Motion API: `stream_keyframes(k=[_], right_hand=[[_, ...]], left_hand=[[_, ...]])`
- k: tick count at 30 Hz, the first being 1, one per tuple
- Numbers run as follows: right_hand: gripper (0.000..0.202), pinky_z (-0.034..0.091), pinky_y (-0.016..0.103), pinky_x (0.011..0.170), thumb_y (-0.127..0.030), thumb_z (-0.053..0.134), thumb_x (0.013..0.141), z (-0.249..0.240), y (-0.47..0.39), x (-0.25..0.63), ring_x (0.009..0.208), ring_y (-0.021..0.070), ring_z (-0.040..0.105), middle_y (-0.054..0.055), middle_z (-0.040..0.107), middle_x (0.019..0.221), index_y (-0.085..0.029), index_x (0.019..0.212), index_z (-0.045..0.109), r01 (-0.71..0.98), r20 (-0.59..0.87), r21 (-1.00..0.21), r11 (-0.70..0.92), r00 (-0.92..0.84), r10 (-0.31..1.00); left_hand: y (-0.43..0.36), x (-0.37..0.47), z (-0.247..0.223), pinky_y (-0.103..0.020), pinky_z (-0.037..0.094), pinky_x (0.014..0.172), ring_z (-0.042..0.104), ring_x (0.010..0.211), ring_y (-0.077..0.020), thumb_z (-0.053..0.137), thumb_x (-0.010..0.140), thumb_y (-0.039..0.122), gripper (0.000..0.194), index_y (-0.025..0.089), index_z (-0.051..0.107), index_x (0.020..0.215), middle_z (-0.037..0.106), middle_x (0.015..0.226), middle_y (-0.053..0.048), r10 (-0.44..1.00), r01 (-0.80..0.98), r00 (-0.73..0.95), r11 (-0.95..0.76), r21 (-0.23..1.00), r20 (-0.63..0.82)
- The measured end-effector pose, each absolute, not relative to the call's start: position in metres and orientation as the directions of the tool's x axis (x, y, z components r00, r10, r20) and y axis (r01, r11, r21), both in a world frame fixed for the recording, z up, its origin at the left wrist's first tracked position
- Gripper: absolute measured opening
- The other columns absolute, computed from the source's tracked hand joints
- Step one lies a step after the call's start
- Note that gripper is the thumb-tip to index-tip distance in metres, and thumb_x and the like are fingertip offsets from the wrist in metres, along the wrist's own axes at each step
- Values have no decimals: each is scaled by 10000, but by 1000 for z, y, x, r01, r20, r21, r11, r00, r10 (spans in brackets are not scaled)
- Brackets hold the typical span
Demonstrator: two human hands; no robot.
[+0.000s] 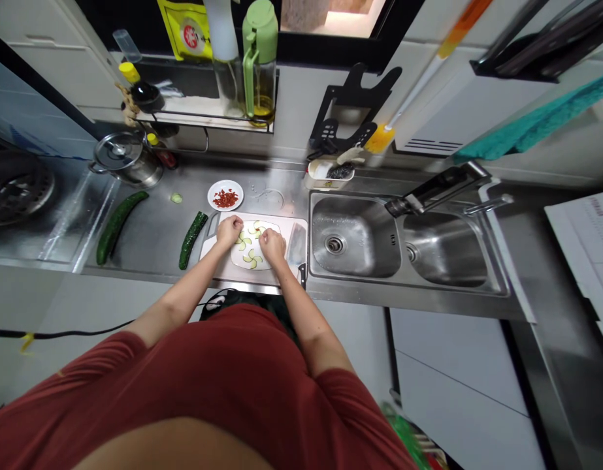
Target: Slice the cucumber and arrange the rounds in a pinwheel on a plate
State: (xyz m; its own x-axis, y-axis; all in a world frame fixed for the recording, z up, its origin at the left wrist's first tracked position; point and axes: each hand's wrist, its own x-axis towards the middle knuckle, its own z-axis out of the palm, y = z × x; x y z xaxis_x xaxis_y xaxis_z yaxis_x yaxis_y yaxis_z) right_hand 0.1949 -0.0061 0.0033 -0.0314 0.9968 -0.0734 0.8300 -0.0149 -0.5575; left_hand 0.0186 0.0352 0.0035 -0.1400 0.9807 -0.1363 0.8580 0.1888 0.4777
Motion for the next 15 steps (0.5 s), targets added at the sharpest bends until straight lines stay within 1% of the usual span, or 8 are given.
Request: stream_keyframes(k=[3,7,11,15], right_hand=[[151,339,253,680,-311,485,887,8,-19,193,775,174,542,10,637,834,-218,868,602,817,-68,-577,12,-63,996],[148,353,251,674,-320,495,875,9,-33,197,743,169,538,-1,614,774,-216,827,590,781,-53,-624,13,-59,997],[167,358,247,656,-332,486,870,7,-42,202,737,171,535,1,589,734,-216,793,579,753,-42,-658,2,-39,998],[178,357,248,647,-346,486,869,7,-47,202,727,172,526,2,575,724,-216,795,582,740,-24,-673,8,-32,999]], left_hand=[[38,12,5,-278,434,780,620,944,-202,507,845,241,210,259,675,970,705,1011,-43,977,853,-171,212,477,-128],[47,-4,9,-289,431,795,619,972,-215,499,861,259,224,253,672,1004,701,1067,-68,960,840,-244,279,465,-134],[63,-20,13,-297,433,802,620,985,-221,502,858,265,218,270,665,1003,697,1093,-51,932,812,-333,362,457,-145],[81,-30,13,-319,441,815,614,1003,-231,501,858,265,230,279,666,1018,689,1101,-55,923,805,-362,379,455,-129]])
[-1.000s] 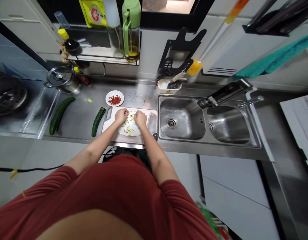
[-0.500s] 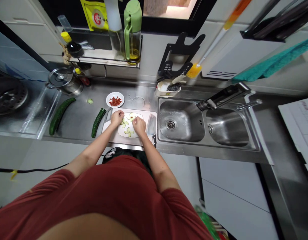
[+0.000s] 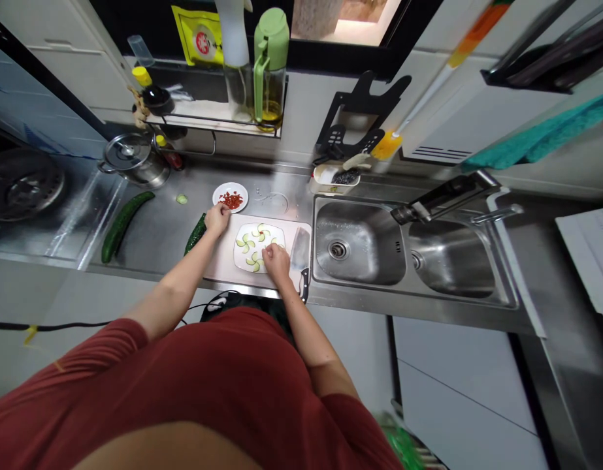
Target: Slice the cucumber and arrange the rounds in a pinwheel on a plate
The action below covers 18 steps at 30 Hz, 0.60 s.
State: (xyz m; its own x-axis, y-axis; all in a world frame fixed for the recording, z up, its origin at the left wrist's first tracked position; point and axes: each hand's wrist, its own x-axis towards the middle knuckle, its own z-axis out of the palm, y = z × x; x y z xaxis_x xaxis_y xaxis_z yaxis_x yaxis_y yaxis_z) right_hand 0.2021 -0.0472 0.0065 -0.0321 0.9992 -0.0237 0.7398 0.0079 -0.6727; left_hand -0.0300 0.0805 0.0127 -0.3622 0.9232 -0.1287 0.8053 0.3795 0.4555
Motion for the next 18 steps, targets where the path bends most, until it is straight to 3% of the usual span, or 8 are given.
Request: stream_keyframes(k=[9,18], right_hand=[[160,376,261,676,-330,495,859,16,-50,207,723,176,528,0,562,702,-217,775,572,727,-7,-687,3,-11,1000],[162,400,275,720,-337,503,884,25,-74,205,731,176,544,3,580,717,-221,806,585,686,1,-725,55,-79,997]], left_hand=[[114,-37,7,-344,432,875,584,1042,-249,499,876,269,264,264,679,1069,643,1155,-104,960,880,-277,274,389,-48],[126,-39,7,-327,416,905,564,1060,-236,471,888,251,301,225,675,1108,633,1160,-127,980,930,-172,195,310,-100]])
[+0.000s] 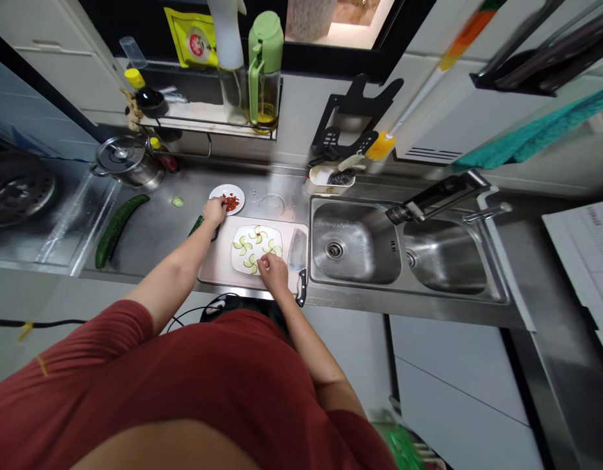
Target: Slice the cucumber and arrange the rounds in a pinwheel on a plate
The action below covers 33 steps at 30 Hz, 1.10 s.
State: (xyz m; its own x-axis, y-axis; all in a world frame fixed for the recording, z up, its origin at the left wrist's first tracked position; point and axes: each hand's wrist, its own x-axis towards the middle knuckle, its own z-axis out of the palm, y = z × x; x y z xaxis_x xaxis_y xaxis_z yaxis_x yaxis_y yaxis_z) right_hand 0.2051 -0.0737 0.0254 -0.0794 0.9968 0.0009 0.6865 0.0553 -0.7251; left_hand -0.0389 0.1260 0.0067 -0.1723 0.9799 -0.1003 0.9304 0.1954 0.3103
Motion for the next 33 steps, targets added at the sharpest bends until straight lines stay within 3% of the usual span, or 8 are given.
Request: stream_keyframes(k=[6,11,15,18,21,24,28,33], right_hand=[[152,401,273,710,-332,504,884,29,-79,209,722,174,550,2,576,710,-219,820,583,668,18,-741,70,-85,996],[168,405,270,704,-345,497,887,27,-78,212,726,175,555,4,583,710,-221,824,592,666,8,-743,58,-78,997],[166,408,269,692,-347,502,876,26,-78,213,719,176,555,0,578,701,-222,820,595,655,6,-754,52,-71,997],[163,409,270,687,-346,504,870,26,-78,213,716,176,556,-1,572,694,-222,815,594,653,2,-756,45,-66,998],[159,405,267,679,-344,509,863,25,-77,214,710,175,553,-2,567,687,-219,817,595,647,8,-761,47,-62,998],[171,403,265,678,-351,502,868,24,-76,214,713,176,554,0,569,690,-217,824,597,647,4,-761,45,-65,998],[177,409,267,689,-357,495,874,24,-75,212,719,176,557,2,579,704,-221,831,600,656,-18,-754,33,-71,997],[180,408,265,676,-358,496,868,26,-76,211,702,174,548,2,578,694,-220,815,599,641,-15,-767,32,-68,998]], left_hand=[[131,-38,4,-363,416,902,556,1067,-273,471,885,237,294,196,674,1094,623,1140,-162,988,961,-111,134,243,-106],[128,-36,5,-364,409,915,548,1081,-273,485,883,226,247,190,670,1042,614,1140,-166,989,955,-109,132,266,-99],[125,-37,5,-349,425,889,581,1044,-260,490,883,239,207,195,670,976,637,1104,-153,984,922,-165,179,344,-70],[126,-38,2,-323,448,856,617,979,-229,541,849,240,131,210,663,885,678,1027,-106,968,842,-249,238,484,-43],[130,-36,-4,-279,482,786,650,859,-181,611,791,233,57,196,644,819,696,872,-57,938,626,-341,272,731,-58],[133,-30,-7,-235,504,676,652,724,-136,673,739,259,140,160,627,827,675,749,-34,909,245,-387,262,934,-153],[131,-23,0,-162,457,539,636,664,-99,716,710,257,258,134,639,923,697,795,-50,887,-133,-345,276,952,-306],[123,-22,12,-132,410,497,608,624,-53,667,783,204,272,142,654,1048,706,889,-47,881,-358,-251,301,884,-402]])
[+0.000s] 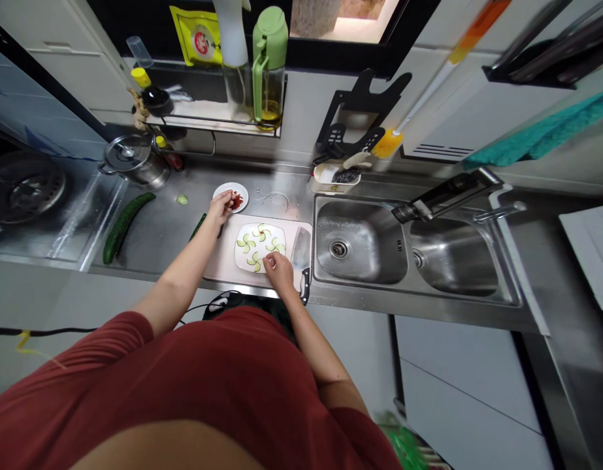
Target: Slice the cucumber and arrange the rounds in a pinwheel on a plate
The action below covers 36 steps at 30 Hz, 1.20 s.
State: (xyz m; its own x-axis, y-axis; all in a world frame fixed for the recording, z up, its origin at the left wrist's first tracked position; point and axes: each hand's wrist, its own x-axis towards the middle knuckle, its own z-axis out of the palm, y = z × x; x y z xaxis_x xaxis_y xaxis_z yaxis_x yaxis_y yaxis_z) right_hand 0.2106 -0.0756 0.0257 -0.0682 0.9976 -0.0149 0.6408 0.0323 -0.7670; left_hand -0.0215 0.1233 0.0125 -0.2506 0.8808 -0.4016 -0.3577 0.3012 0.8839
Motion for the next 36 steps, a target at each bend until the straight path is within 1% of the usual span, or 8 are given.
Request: stream_keyframes(k=[4,8,14,20,25,28,31,36], right_hand=[[173,405,261,663,-349,502,855,28,-71,212,701,174,547,1,572,678,-219,806,605,631,-23,-775,11,-47,999],[194,399,255,648,-369,511,849,33,-60,216,692,168,547,-5,561,669,-210,811,615,586,30,-810,33,-16,999],[219,405,262,670,-389,518,850,52,-36,218,681,164,546,-5,566,670,-203,828,632,559,80,-827,56,19,997],[227,417,273,701,-398,549,850,82,-12,213,697,160,543,2,601,716,-192,853,642,498,169,-858,125,45,985],[234,422,271,683,-395,556,866,100,4,214,699,144,526,19,637,814,-186,861,662,412,244,-880,238,-38,969],[250,434,275,705,-415,572,877,108,9,218,742,146,537,28,630,873,-192,910,682,403,295,-859,315,-113,949],[262,441,287,747,-434,574,892,114,10,223,817,161,552,31,616,897,-205,946,689,431,311,-827,360,-181,933],[234,424,331,828,-426,576,903,120,9,228,907,196,555,37,614,907,-220,920,688,486,341,-763,427,-259,903]], left_hand=[[113,-15,24,-134,401,502,597,614,-45,672,794,189,283,156,658,1075,697,865,-31,897,-435,-199,280,856,-394],[97,-4,41,-120,339,451,586,602,-40,755,732,229,323,186,658,1037,685,824,-12,923,-486,-124,264,833,-365],[74,14,63,-123,353,453,563,589,-37,740,753,248,292,190,663,1029,695,860,-25,938,-529,-36,274,803,-344],[51,25,73,-152,378,500,569,623,-58,750,731,344,325,179,673,1001,688,873,-30,974,-344,43,222,912,-221],[35,30,87,-232,464,703,627,787,-129,741,727,402,396,154,660,1025,679,832,-36,988,-57,151,-22,998,31],[28,31,103,-233,458,708,610,768,-123,700,769,396,393,150,647,1070,671,835,-31,961,94,242,-158,983,131],[23,31,117,-213,438,668,589,725,-108,664,800,371,377,159,638,1111,664,827,-16,943,232,294,-232,945,159],[19,33,127,-214,435,683,582,719,-106,627,825,313,358,185,623,1160,668,831,-1,905,340,385,-323,884,183]])
